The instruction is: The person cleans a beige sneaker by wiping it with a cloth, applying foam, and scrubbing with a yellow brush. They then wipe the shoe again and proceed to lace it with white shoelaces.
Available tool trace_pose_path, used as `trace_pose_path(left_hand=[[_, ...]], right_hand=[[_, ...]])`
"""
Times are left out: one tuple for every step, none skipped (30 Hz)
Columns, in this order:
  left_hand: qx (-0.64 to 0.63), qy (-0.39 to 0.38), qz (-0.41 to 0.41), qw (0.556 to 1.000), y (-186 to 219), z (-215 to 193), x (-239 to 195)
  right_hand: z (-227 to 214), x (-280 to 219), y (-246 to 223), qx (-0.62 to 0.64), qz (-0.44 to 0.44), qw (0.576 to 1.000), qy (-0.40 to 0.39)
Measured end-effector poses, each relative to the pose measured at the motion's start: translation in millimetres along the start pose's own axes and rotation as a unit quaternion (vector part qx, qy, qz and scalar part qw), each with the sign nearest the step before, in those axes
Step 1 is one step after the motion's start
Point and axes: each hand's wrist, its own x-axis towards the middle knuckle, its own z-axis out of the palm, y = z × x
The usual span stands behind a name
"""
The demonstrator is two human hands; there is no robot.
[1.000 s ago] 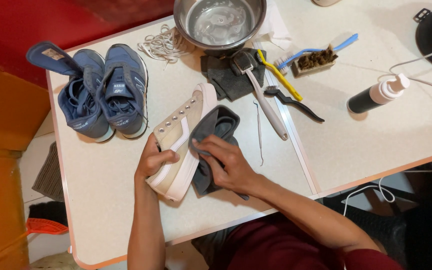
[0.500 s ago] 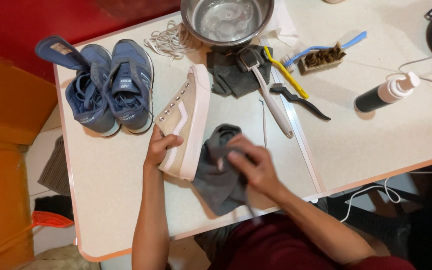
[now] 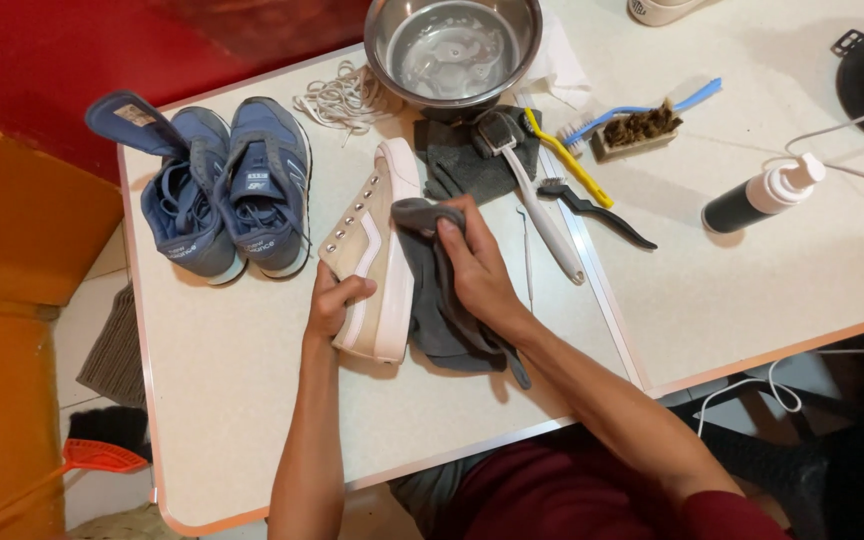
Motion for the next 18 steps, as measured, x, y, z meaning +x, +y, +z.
trace_pose_path(left_hand=[[-0.001, 0.001, 0.001, 1.000, -3.6, -1.1, 2.7], [0.006, -0.002, 0.008, 1.000, -8.1, -1.7, 4.8], [0.012, -0.005, 0.015, 1.000, -12.9, -2.3, 7.2], [0.009, -0.004, 0.013, 1.000, -40.9, -18.6, 11.6], [0.015, -0.007, 0.012, 1.000, -69.1, -34.5, 15.4], [0.021, -0.011, 0.012, 1.000, -95.8, -50.8, 21.5], [0.021, -0.010, 0.012, 1.000, -88.3, -44.5, 19.6], [0.027, -0.011, 0.015, 0.999, -80.4, -38.6, 17.4], [0.033, -0.012, 0.019, 0.999, -72.4, -32.2, 15.1], [0.033, -0.015, 0.018, 0.999, -64.2, -25.9, 14.0], [0.031, -0.006, 0.018, 0.999, -56.0, -19.3, 12.8], [0.029, 0.002, 0.016, 0.999, -47.9, -13.0, 11.0], [0.030, -0.001, 0.015, 0.999, -39.0, -6.8, 10.4], [0.030, 0.002, 0.018, 0.999, -29.3, -1.6, 9.2], [0.030, 0.005, 0.021, 0.999, -19.4, 3.7, 8.0], [0.031, 0.004, 0.021, 0.999, -19.1, 3.1, 7.6], [0.032, 0.011, 0.023, 0.999, -18.9, 2.6, 7.3], [0.033, 0.017, 0.026, 0.999, -18.8, 2.4, 7.2]], right_hand=[[0.5, -5.3, -2.9, 0.000, 0.000, 1.000, -0.002], [0.5, -11.1, -5.5, 0.008, -0.008, 1.000, -0.019], [0.3, -16.7, -7.8, 0.016, -0.017, 0.999, -0.036], [3.4, -23.7, -18.2, 0.014, -0.014, 0.999, -0.037], [6.4, -30.7, -28.7, 0.001, -0.016, 0.999, -0.047], [9.7, -36.3, -39.3, -0.011, -0.020, 0.998, -0.056], [9.0, -44.4, -38.4, -0.012, -0.020, 0.998, -0.056], [8.6, -52.8, -37.6, -0.001, -0.025, 0.998, -0.065], [7.7, -61.3, -37.0, 0.010, -0.030, 0.997, -0.075], [6.5, -67.6, -33.8, 0.009, -0.031, 0.997, -0.072], [4.9, -73.9, -30.7, 0.019, -0.038, 0.995, -0.086], [3.6, -80.7, -27.5, 0.029, -0.043, 0.994, -0.100], [2.0, -84.0, -27.4, 0.028, -0.044, 0.994, -0.097], [1.1, -87.1, -27.3, 0.020, -0.054, 0.993, -0.107], [0.3, -90.3, -27.4, 0.013, -0.064, 0.991, -0.118], [-0.5, -92.4, -26.9, 0.013, -0.065, 0.991, -0.116], [-1.3, -94.6, -26.5, -0.005, -0.074, 0.990, -0.122], [-2.4, -97.0, -26.0, -0.025, -0.084, 0.988, -0.127]])
